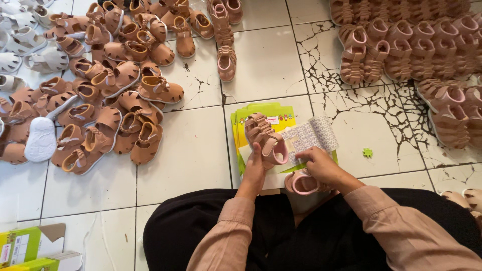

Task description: The person sits on the floor and inspects multiple pairs of small pink shoes, turning them over to check the soles and uppers. The person handles the shoes one at a time, placing inspected pairs back in a row on the floor.

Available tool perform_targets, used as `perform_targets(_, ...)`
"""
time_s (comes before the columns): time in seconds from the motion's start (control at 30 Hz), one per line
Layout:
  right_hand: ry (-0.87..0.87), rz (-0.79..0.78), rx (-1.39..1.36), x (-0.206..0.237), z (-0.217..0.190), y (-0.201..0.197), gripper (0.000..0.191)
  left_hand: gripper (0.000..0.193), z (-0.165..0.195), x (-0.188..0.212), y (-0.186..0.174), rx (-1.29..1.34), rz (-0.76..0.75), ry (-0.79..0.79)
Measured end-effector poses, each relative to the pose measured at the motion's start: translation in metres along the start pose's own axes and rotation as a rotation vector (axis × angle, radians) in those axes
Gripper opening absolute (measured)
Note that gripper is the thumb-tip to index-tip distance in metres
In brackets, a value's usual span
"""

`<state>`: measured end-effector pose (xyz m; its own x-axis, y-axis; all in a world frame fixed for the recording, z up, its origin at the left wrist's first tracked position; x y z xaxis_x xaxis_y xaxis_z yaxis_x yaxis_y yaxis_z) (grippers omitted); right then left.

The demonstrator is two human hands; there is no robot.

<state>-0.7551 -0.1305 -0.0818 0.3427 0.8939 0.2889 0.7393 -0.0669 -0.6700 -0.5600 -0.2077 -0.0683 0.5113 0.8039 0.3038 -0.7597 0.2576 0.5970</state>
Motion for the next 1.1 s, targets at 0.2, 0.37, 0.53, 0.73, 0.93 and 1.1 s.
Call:
perform_targets(0.2, -0.056, -0.013, 0.027, -0.002, 0.0, 0.0, 0.043, 0.09, -0.002, -0.002, -0.001, -0.021, 0.013, -0.006)
perform_targets(0.37, -0.031, -0.047, 0.034, 0.005, -0.002, 0.002, 0.038, 0.089, -0.001, -0.001, -0.001, -0.016, 0.02, -0.033)
perform_targets(0.53, -0.059, 0.014, 0.028, 0.004, -0.003, 0.0, 0.041, 0.087, 0.002, -0.001, -0.001, 0.034, 0.024, -0.047)
perform_targets(0.73, -0.049, -0.005, 0.041, 0.004, 0.0, 0.002, 0.048, 0.087, 0.002, -0.001, 0.008, 0.194, -0.037, -0.122)
perform_targets(0.93, -0.037, -0.008, 0.055, 0.003, -0.002, 0.003, 0.05, 0.086, -0.005, -0.009, 0.017, 0.191, -0.048, -0.264)
perform_targets(1.1, -0.009, -0.014, 0.036, 0.006, 0.0, 0.005, 0.048, 0.086, -0.004, -0.012, 0.015, 0.163, -0.036, -0.269)
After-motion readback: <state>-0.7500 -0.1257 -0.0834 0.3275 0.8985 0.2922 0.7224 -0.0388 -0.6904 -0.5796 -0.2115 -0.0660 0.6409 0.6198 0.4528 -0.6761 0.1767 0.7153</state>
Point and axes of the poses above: each hand's wrist, its own x-axis away from the middle knuckle, its own y-axis out of the palm, z = x × y, the point moved 3 cm from there along -x, towards the middle knuckle, and after that the axes turned 6 degrees about z, right-handed, at the moved point
